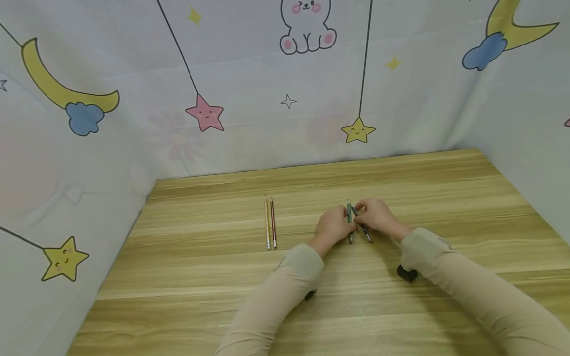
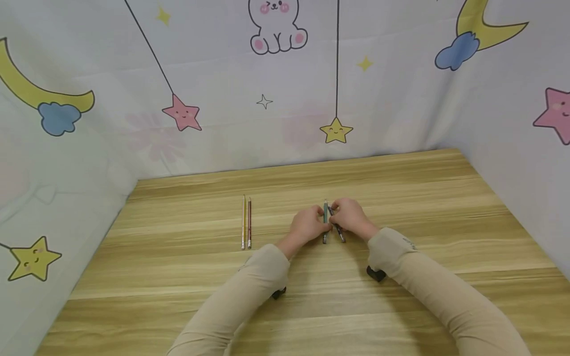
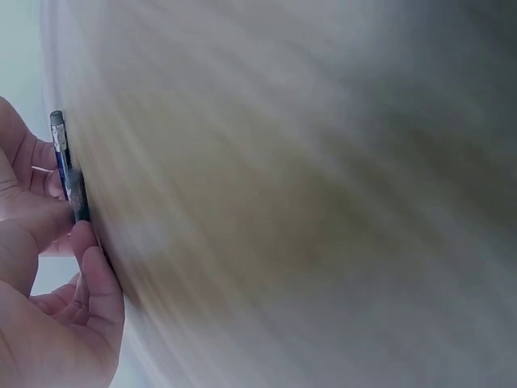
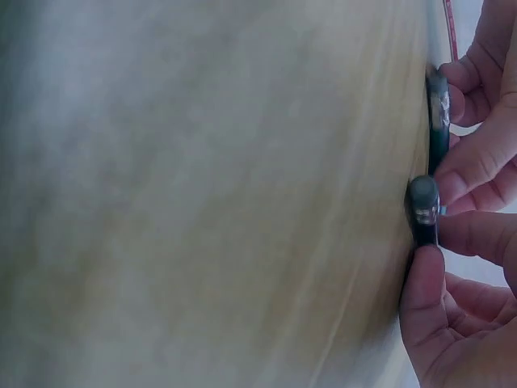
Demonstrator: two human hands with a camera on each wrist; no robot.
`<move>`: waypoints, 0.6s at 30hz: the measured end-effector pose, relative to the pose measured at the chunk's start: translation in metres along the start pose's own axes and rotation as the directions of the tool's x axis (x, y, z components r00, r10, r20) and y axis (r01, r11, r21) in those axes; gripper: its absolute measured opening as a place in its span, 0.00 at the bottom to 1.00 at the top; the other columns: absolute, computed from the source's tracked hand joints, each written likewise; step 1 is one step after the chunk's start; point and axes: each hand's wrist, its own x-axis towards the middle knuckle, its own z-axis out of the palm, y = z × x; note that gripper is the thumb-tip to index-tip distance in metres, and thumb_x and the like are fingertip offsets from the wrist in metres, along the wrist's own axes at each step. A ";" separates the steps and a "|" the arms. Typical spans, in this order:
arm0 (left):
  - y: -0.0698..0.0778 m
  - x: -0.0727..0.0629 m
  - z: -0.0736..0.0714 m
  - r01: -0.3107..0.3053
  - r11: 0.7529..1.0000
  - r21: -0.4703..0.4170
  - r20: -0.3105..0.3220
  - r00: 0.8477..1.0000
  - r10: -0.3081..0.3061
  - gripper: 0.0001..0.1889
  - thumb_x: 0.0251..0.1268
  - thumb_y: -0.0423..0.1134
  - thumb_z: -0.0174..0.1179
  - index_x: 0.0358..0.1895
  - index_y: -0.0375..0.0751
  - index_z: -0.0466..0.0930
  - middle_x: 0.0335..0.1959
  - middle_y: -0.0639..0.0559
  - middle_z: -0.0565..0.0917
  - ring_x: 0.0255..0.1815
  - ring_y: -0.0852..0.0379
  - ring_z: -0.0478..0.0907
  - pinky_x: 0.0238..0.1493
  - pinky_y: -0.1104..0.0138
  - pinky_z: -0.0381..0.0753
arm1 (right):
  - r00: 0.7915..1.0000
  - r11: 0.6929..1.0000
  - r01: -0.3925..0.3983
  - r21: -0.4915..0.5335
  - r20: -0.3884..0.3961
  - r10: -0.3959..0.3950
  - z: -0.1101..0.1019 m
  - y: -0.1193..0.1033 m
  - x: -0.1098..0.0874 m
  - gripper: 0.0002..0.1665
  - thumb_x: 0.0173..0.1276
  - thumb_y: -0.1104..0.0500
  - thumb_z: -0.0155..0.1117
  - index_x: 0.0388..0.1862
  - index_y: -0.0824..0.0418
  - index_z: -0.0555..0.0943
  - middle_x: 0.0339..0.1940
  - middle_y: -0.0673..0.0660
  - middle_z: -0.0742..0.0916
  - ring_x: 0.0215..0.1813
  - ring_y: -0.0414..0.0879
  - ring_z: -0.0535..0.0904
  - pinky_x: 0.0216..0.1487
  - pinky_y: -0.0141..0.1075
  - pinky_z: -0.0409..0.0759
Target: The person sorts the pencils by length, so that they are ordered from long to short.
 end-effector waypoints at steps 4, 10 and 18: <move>0.001 0.000 0.001 0.005 1.000 0.029 -0.014 1.000 -0.005 0.14 0.49 0.47 0.62 0.37 0.46 0.75 0.31 0.55 0.80 0.24 0.59 0.71 0.20 0.70 0.66 | 0.999 0.999 0.042 0.007 -0.005 -0.042 0.000 0.001 -0.001 0.22 0.54 0.64 0.60 0.46 0.76 0.71 0.16 0.56 0.79 0.12 0.41 0.73 0.15 0.31 0.73; 0.001 0.002 0.002 0.027 0.999 0.039 -0.011 1.000 -0.026 0.15 0.50 0.48 0.61 0.39 0.47 0.76 0.31 0.55 0.80 0.24 0.59 0.71 0.19 0.71 0.66 | 1.000 1.000 0.007 -0.012 -0.011 -0.007 0.001 -0.001 0.000 0.21 0.55 0.66 0.58 0.48 0.75 0.72 0.17 0.57 0.80 0.12 0.40 0.72 0.15 0.30 0.72; -0.004 0.002 0.000 -0.031 0.999 -0.041 0.027 0.999 0.032 0.17 0.54 0.48 0.58 0.43 0.42 0.76 0.31 0.55 0.80 0.21 0.62 0.68 0.18 0.75 0.65 | 1.000 0.999 0.002 0.038 -0.026 -0.001 0.000 0.002 -0.001 0.21 0.55 0.66 0.56 0.48 0.75 0.71 0.17 0.55 0.79 0.13 0.39 0.71 0.17 0.30 0.73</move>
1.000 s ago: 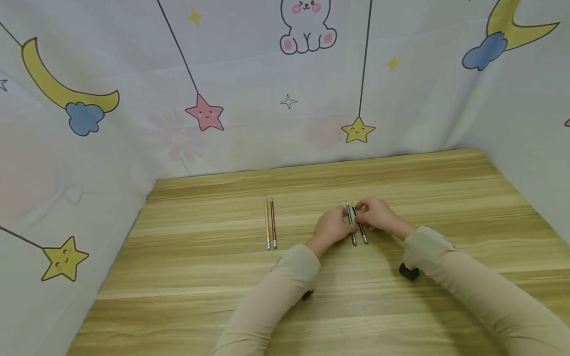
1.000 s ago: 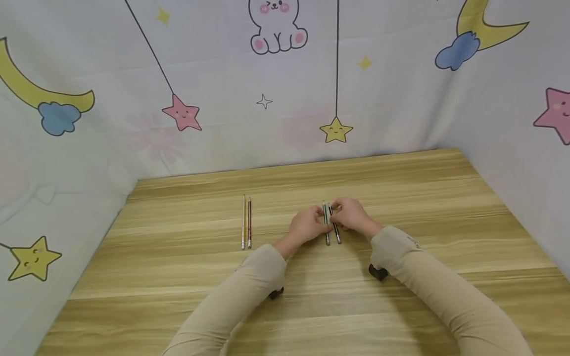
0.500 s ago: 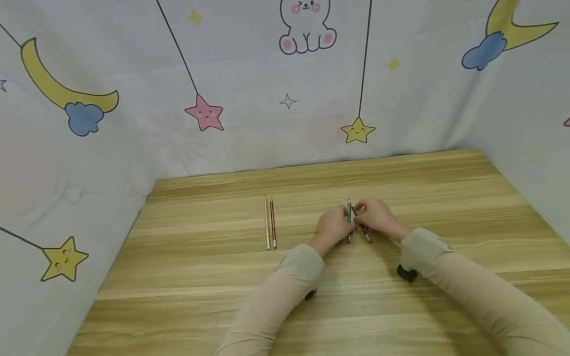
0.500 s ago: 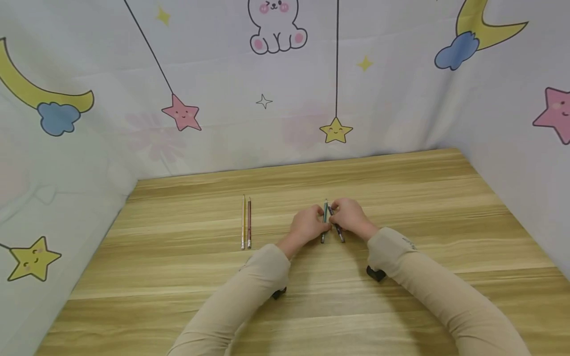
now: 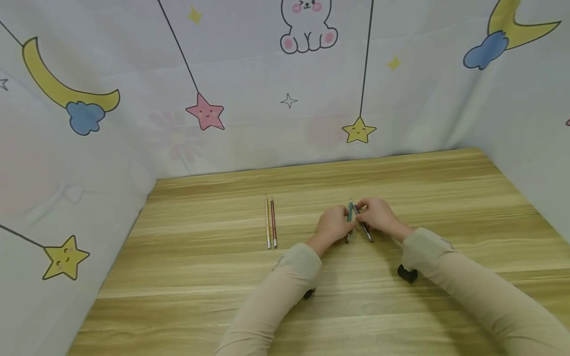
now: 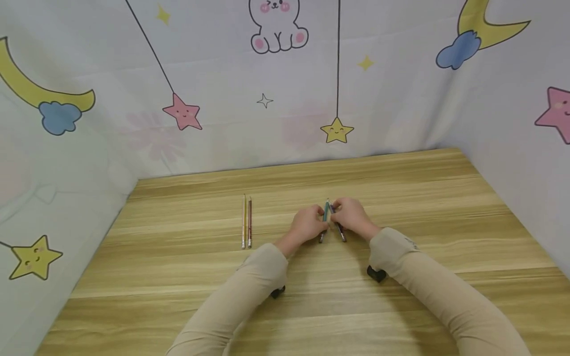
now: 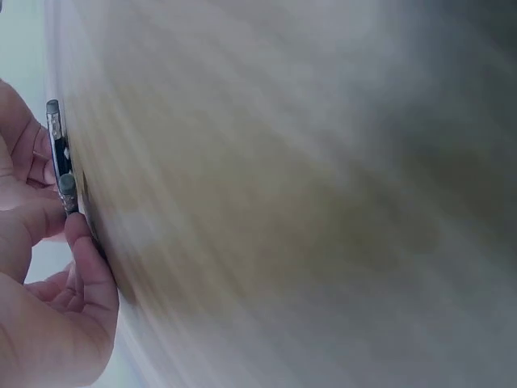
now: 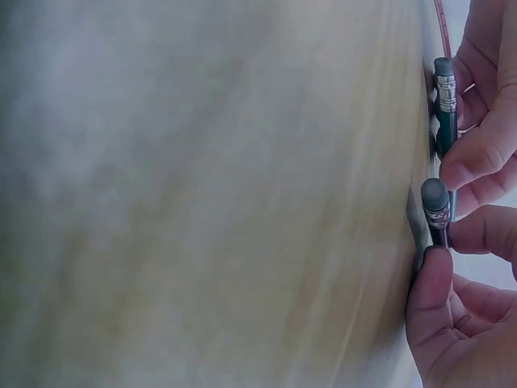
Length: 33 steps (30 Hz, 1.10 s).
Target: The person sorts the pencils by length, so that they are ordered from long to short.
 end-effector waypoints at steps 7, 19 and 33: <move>-0.004 -0.002 -0.002 -0.037 0.991 -0.127 0.009 0.999 0.038 0.15 0.53 0.43 0.59 0.42 0.39 0.77 0.30 0.53 0.83 0.21 0.64 0.70 0.19 0.76 0.66 | 0.998 0.992 -0.040 0.117 -0.036 0.045 0.000 0.006 0.004 0.21 0.55 0.66 0.55 0.49 0.72 0.71 0.18 0.53 0.77 0.14 0.39 0.71 0.17 0.30 0.74; 0.002 -0.008 -0.009 0.015 0.963 -0.268 -0.084 0.996 -0.039 0.11 0.53 0.40 0.56 0.40 0.42 0.74 0.19 0.56 0.77 0.15 0.64 0.66 0.14 0.74 0.63 | 0.996 0.961 -0.002 0.277 -0.085 0.026 -0.005 -0.011 0.000 0.20 0.60 0.65 0.55 0.52 0.70 0.69 0.23 0.54 0.77 0.17 0.38 0.72 0.19 0.32 0.75; -0.011 -0.026 -0.025 -0.037 0.930 -0.365 -0.069 0.998 0.012 0.11 0.54 0.37 0.55 0.41 0.38 0.72 0.22 0.49 0.83 0.15 0.64 0.74 0.14 0.74 0.66 | 0.998 0.925 0.065 0.375 -0.047 -0.051 0.001 -0.032 -0.011 0.22 0.60 0.68 0.53 0.53 0.74 0.66 0.23 0.57 0.78 0.17 0.40 0.73 0.21 0.35 0.78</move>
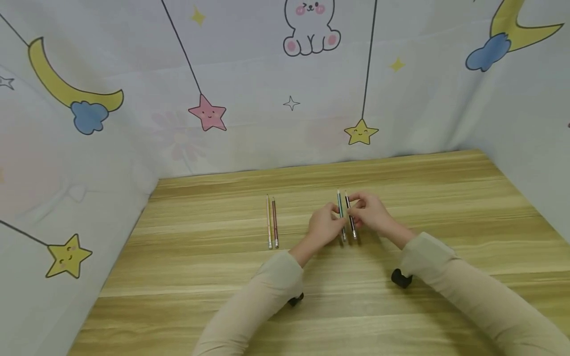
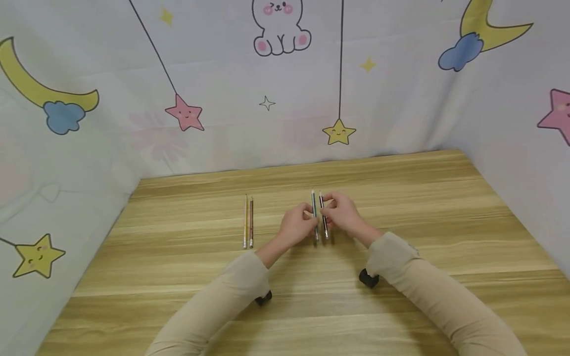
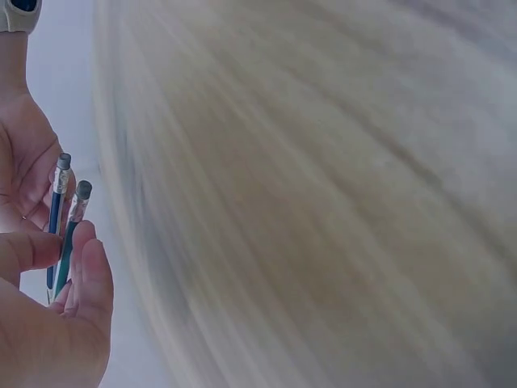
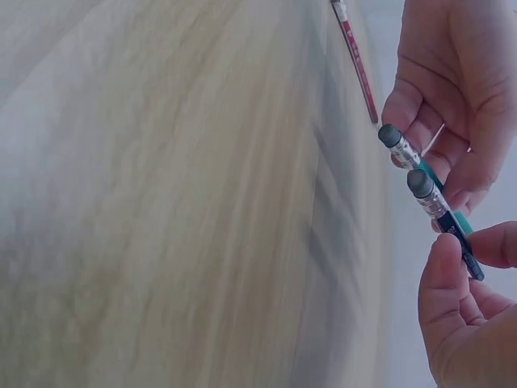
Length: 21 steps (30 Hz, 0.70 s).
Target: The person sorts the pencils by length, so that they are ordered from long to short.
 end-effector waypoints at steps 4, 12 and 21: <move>-0.002 -0.003 -0.004 0.003 1.000 -0.018 0.012 1.000 -0.003 0.12 0.54 0.36 0.55 0.43 0.37 0.71 0.24 0.48 0.84 0.18 0.60 0.78 0.15 0.75 0.67 | 1.000 1.000 0.003 0.014 0.021 -0.003 0.005 -0.002 0.000 0.21 0.60 0.69 0.53 0.53 0.74 0.66 0.23 0.56 0.77 0.18 0.40 0.73 0.22 0.35 0.78; -0.006 -0.007 -0.010 0.003 1.000 -0.024 0.022 1.000 -0.002 0.14 0.53 0.36 0.55 0.44 0.36 0.72 0.25 0.48 0.84 0.19 0.58 0.79 0.15 0.76 0.68 | 0.999 0.998 0.012 0.064 0.037 -0.014 0.012 -0.003 -0.001 0.21 0.59 0.70 0.54 0.52 0.74 0.66 0.21 0.53 0.75 0.18 0.39 0.71 0.22 0.32 0.77; -0.015 -0.006 -0.035 0.071 0.996 -0.048 0.096 0.993 -0.066 0.11 0.53 0.33 0.56 0.41 0.36 0.73 0.28 0.46 0.84 0.23 0.54 0.82 0.21 0.73 0.78 | 0.998 0.997 0.020 0.071 0.064 -0.024 0.015 -0.006 -0.004 0.21 0.60 0.70 0.53 0.53 0.74 0.65 0.21 0.53 0.76 0.17 0.39 0.73 0.22 0.32 0.77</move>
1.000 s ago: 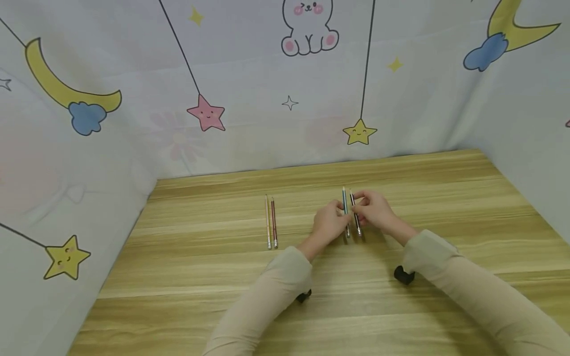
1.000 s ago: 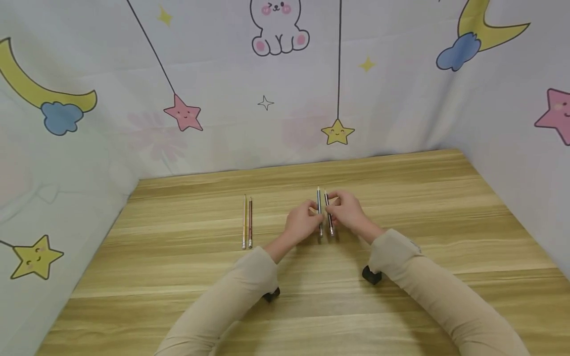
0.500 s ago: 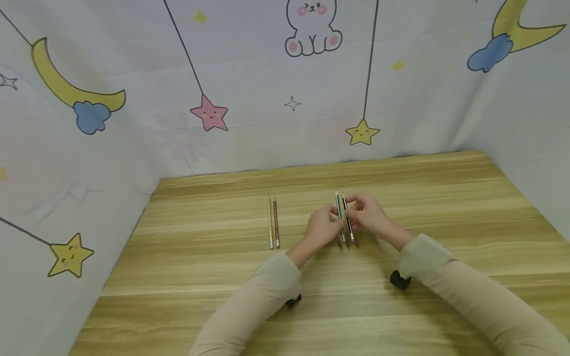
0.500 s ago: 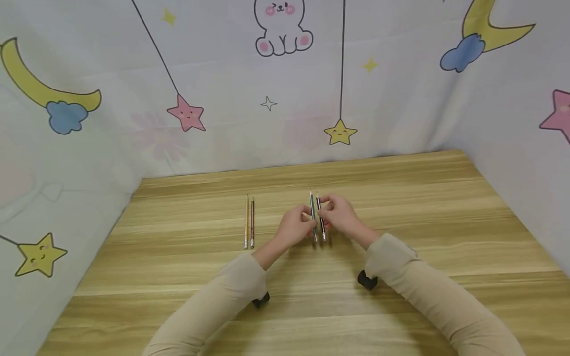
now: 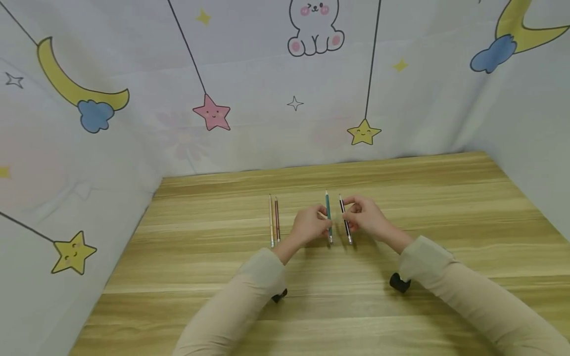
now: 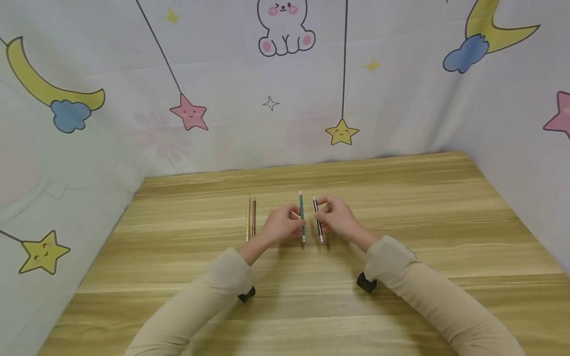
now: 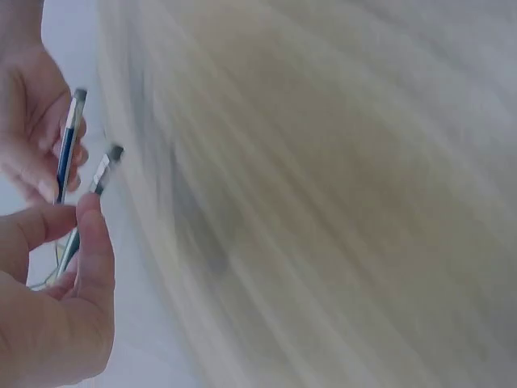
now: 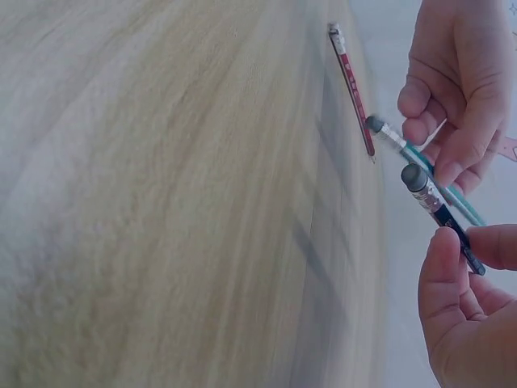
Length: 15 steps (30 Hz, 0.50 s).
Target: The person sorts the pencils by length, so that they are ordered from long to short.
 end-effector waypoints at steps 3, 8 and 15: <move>-0.003 0.001 -0.012 0.025 1.000 -0.007 0.042 0.999 -0.025 0.10 0.53 0.33 0.56 0.39 0.36 0.73 0.26 0.47 0.83 0.25 0.51 0.82 0.25 0.69 0.80 | 1.000 1.000 -0.010 0.012 0.006 0.010 0.000 0.001 0.000 0.21 0.61 0.70 0.53 0.53 0.74 0.65 0.22 0.54 0.76 0.18 0.40 0.73 0.23 0.34 0.77; -0.007 0.001 -0.033 0.050 0.999 0.009 0.048 0.998 -0.051 0.11 0.55 0.35 0.53 0.42 0.37 0.73 0.28 0.48 0.83 0.30 0.50 0.82 0.32 0.64 0.81 | 1.000 1.000 -0.009 0.011 0.005 0.009 0.001 0.002 -0.001 0.21 0.61 0.70 0.53 0.53 0.74 0.65 0.22 0.54 0.76 0.19 0.40 0.73 0.23 0.35 0.77; -0.015 0.002 -0.062 0.053 0.998 -0.046 -0.045 0.997 -0.055 0.11 0.56 0.34 0.53 0.42 0.35 0.73 0.29 0.44 0.83 0.32 0.48 0.81 0.36 0.62 0.81 | 1.000 1.000 -0.010 0.021 0.014 0.009 0.000 0.003 -0.001 0.21 0.60 0.71 0.53 0.53 0.75 0.64 0.22 0.54 0.75 0.19 0.40 0.72 0.22 0.34 0.76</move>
